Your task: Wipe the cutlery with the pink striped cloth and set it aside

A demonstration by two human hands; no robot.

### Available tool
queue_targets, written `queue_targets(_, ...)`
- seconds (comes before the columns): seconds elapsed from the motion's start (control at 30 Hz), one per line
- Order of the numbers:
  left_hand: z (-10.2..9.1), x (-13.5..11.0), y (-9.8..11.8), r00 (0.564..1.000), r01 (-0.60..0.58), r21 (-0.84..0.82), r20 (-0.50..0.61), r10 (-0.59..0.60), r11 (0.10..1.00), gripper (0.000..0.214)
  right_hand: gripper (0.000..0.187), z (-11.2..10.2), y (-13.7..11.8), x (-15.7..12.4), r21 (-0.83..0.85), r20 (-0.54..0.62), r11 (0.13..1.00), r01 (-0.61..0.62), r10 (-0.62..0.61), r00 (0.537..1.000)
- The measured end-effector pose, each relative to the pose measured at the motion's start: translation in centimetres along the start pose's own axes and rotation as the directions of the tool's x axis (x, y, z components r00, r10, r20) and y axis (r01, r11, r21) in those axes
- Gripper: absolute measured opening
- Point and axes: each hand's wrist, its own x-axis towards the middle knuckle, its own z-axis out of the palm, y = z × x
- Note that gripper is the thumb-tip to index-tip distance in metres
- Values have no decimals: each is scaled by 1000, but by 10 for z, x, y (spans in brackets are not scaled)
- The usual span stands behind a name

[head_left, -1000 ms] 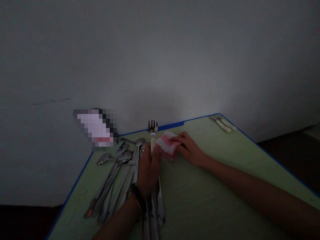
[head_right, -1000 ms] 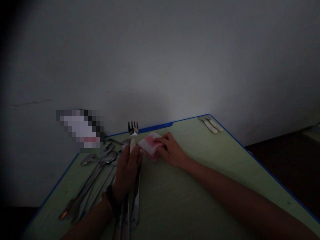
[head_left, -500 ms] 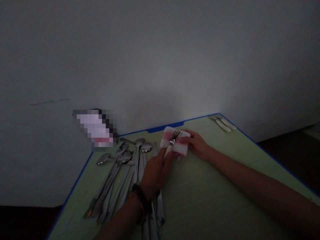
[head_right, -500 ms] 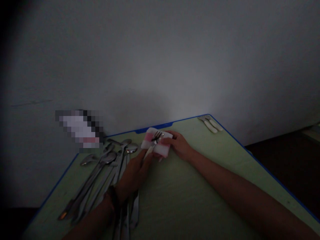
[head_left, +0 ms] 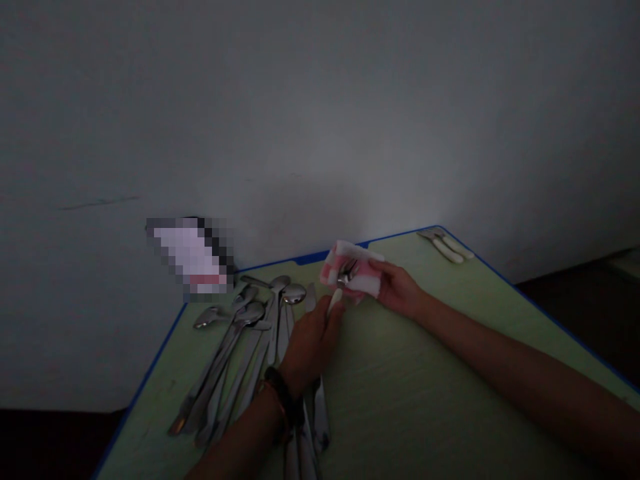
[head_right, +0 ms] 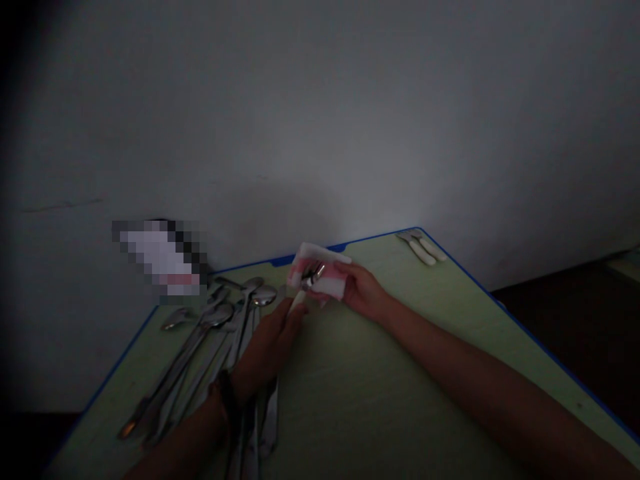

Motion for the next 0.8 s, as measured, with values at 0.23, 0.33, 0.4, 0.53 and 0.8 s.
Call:
queue_targets(0.23, -1, 0, 0, 1000, 7, -14, 2, -7, 1000, 38, 26, 6, -4, -3, 21, 51, 997, -80, 79, 996)
queue_targets(0.33, -1, -1, 0, 999, -10, 12, 37, 10, 1000, 38, 18, 10, 1, -4, -31, 78, 996, -87, 89, 993)
queue_targets(0.4, -1, -1, 0, 999, -22, 34, 44, 21, 999, 37, 17, 10, 3, -4, -37, 108, 996, -75, 79, 991)
queue_targets(0.53, -1, 0, 1, 997, -43, 109, 74, 35, 993, 37, 19, 5, 3, -6, 0, 162, 999, -37, 37, 986)
queue_targets(0.8, 0, -1, 2, 992, -80, 236, 116, 54, 968, 36, 24, 9, 9, -5, -121, 138, 991, 59, -42, 990)
